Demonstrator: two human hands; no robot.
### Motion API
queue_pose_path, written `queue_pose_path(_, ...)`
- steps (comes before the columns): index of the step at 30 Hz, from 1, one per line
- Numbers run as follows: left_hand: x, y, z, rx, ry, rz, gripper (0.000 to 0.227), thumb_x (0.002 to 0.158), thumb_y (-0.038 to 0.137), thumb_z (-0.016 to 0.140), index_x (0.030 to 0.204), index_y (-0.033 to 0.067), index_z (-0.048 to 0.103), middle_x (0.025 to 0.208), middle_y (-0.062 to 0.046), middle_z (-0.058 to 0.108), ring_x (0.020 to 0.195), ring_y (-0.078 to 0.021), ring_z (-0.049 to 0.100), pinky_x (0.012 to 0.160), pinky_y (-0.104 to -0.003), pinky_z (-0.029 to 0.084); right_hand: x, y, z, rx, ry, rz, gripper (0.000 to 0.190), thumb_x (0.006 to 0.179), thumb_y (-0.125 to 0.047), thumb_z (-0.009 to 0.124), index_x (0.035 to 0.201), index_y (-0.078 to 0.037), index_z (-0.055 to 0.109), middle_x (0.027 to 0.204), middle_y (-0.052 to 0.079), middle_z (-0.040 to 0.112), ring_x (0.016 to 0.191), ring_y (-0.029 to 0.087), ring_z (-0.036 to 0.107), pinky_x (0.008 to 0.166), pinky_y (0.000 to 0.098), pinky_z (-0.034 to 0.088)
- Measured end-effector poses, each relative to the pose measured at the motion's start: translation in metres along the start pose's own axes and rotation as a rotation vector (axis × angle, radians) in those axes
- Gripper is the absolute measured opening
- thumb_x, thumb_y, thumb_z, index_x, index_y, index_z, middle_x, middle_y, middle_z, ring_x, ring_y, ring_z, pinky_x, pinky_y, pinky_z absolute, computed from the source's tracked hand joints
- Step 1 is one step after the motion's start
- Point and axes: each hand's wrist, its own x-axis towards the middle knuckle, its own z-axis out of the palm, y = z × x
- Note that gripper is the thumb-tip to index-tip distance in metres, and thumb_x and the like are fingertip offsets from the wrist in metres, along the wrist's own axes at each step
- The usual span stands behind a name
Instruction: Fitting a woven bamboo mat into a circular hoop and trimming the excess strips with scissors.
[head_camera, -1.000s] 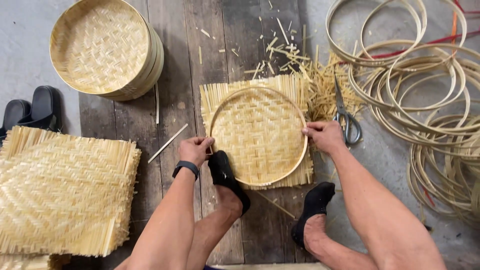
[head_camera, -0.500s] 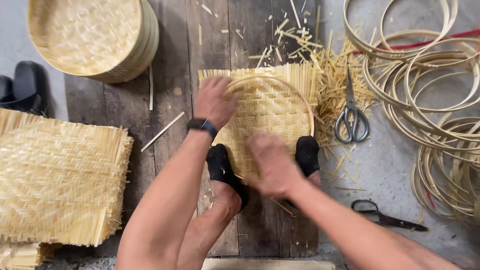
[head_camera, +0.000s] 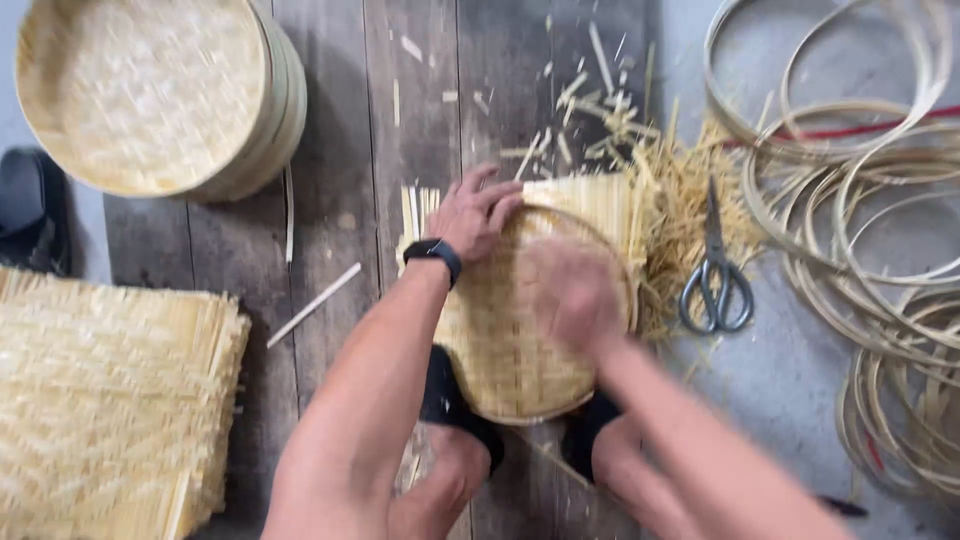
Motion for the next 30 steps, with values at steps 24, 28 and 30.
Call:
queue_pose_path(24, 0.027, -0.010, 0.001, -0.148, -0.087, -0.247, 0.054, 0.092, 0.062, 0.058, 0.112, 0.0175, 0.081, 0.104, -0.019, 0.079, 0.094, -0.0305, 0.075, 0.092, -0.041, 0.056, 0.008, 0.110, 0.027, 0.197, -0.166, 0.969, 0.061, 0.107, -0.047, 0.027, 0.088, -0.002, 0.063, 0.089, 0.029, 0.066, 0.083, 0.044, 0.065, 0.078, 0.0530, 0.050)
queue_pose_path(28, -0.039, -0.048, 0.030, -0.068, 0.657, 0.183, 0.042, 0.101, 0.039, 0.054, 0.120, 0.0081, 0.075, 0.126, -0.018, 0.073, 0.119, -0.0355, 0.065, 0.104, -0.044, 0.047, -0.007, 0.087, 0.004, 0.099, -0.036, 1.105, 0.062, 0.109, -0.046, 0.032, 0.077, -0.001, 0.059, 0.076, 0.022, 0.060, 0.075, 0.034, 0.058, 0.077, 0.0506, 0.049)
queue_pose_path(30, -0.077, -0.090, 0.038, -0.133, 0.625, 0.032, 0.041, 0.102, 0.039, 0.055, 0.117, 0.0064, 0.075, 0.124, -0.020, 0.072, 0.118, -0.0357, 0.064, 0.104, -0.044, 0.047, -0.037, 0.107, -0.024, -0.027, 0.059, 0.951, 0.056, 0.111, -0.042, 0.036, 0.080, -0.001, 0.060, 0.086, 0.021, 0.061, 0.082, 0.034, 0.059, 0.080, 0.0491, 0.050)
